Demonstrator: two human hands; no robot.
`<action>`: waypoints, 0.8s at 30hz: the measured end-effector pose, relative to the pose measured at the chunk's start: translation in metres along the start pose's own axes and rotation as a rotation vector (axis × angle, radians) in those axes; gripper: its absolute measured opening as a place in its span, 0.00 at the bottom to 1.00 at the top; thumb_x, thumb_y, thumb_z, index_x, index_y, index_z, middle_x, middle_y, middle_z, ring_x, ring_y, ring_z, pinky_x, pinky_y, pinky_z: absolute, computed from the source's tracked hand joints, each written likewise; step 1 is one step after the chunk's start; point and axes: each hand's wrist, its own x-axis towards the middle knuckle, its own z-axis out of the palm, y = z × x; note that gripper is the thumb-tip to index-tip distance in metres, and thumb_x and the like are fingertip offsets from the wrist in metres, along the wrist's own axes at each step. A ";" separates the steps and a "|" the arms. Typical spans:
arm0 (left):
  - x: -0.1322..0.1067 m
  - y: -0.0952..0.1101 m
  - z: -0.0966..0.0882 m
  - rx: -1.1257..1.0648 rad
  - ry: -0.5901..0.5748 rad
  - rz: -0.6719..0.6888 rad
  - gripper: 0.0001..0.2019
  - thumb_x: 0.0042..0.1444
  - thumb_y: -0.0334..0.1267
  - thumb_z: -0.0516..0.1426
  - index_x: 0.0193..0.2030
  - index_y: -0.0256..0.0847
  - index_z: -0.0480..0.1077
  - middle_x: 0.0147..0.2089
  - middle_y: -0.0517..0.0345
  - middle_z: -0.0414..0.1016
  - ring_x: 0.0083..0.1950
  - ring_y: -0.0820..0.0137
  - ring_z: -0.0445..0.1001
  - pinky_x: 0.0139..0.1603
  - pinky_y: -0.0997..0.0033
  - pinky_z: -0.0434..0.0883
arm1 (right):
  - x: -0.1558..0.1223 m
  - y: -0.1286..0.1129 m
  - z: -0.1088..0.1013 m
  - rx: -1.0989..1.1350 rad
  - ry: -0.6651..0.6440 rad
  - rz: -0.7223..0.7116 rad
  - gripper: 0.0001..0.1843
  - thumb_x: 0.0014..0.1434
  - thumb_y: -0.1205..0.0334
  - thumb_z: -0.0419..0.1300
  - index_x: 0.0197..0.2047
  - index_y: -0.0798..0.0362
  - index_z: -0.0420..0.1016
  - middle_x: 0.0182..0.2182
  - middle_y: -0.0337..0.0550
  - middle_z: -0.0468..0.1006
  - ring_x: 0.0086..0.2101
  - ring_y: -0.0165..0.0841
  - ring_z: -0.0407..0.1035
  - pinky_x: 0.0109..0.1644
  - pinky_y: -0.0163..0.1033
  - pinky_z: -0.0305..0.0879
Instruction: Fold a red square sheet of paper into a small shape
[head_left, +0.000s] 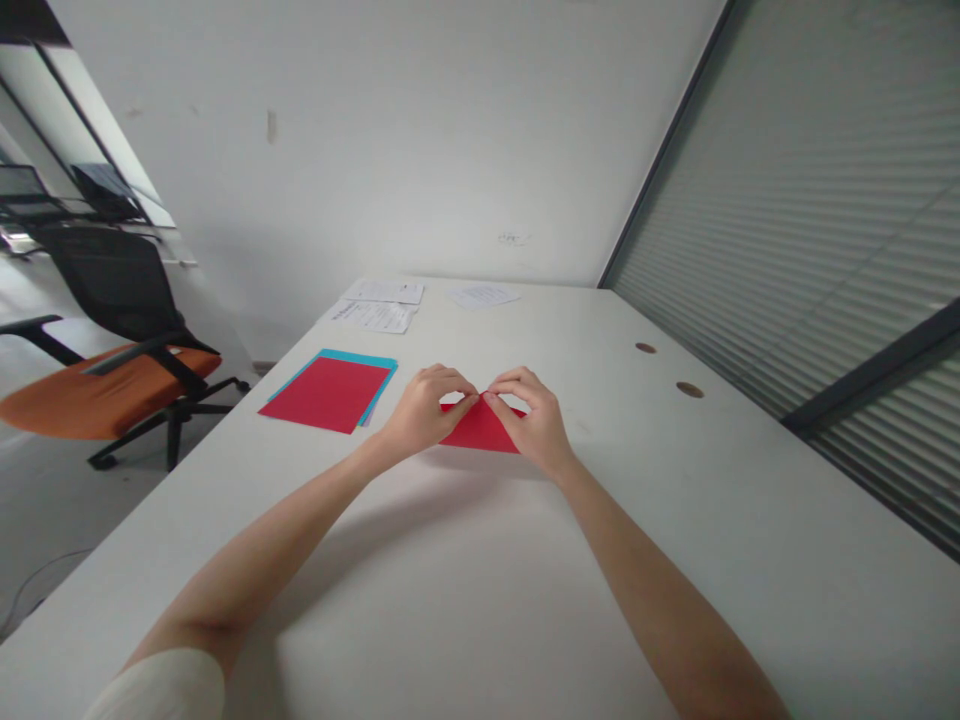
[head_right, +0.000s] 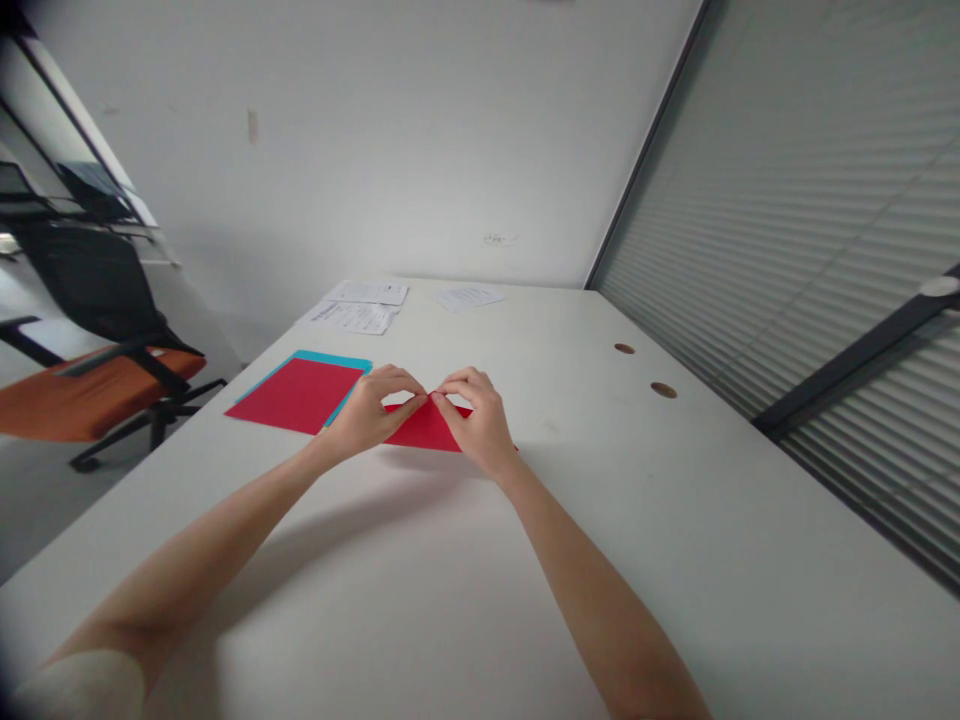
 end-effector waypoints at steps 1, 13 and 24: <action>0.000 0.000 0.000 -0.005 -0.007 -0.003 0.07 0.58 0.33 0.57 0.32 0.42 0.76 0.33 0.55 0.80 0.36 0.66 0.75 0.42 0.63 0.69 | 0.000 0.000 0.000 -0.001 -0.005 0.004 0.07 0.62 0.60 0.60 0.31 0.48 0.76 0.33 0.42 0.75 0.38 0.36 0.71 0.46 0.46 0.67; 0.003 0.005 -0.004 -0.009 -0.018 0.087 0.04 0.58 0.31 0.58 0.37 0.40 0.75 0.37 0.53 0.79 0.40 0.66 0.75 0.44 0.64 0.70 | -0.001 0.006 0.002 -0.076 -0.038 -0.085 0.08 0.58 0.71 0.61 0.32 0.48 0.76 0.33 0.41 0.76 0.37 0.36 0.69 0.45 0.45 0.66; 0.003 0.003 -0.003 0.160 -0.024 0.202 0.06 0.65 0.32 0.54 0.36 0.38 0.71 0.35 0.53 0.75 0.37 0.67 0.71 0.41 0.67 0.68 | -0.001 0.006 0.004 -0.106 -0.030 -0.096 0.07 0.59 0.69 0.62 0.31 0.49 0.75 0.32 0.41 0.75 0.37 0.35 0.69 0.45 0.45 0.66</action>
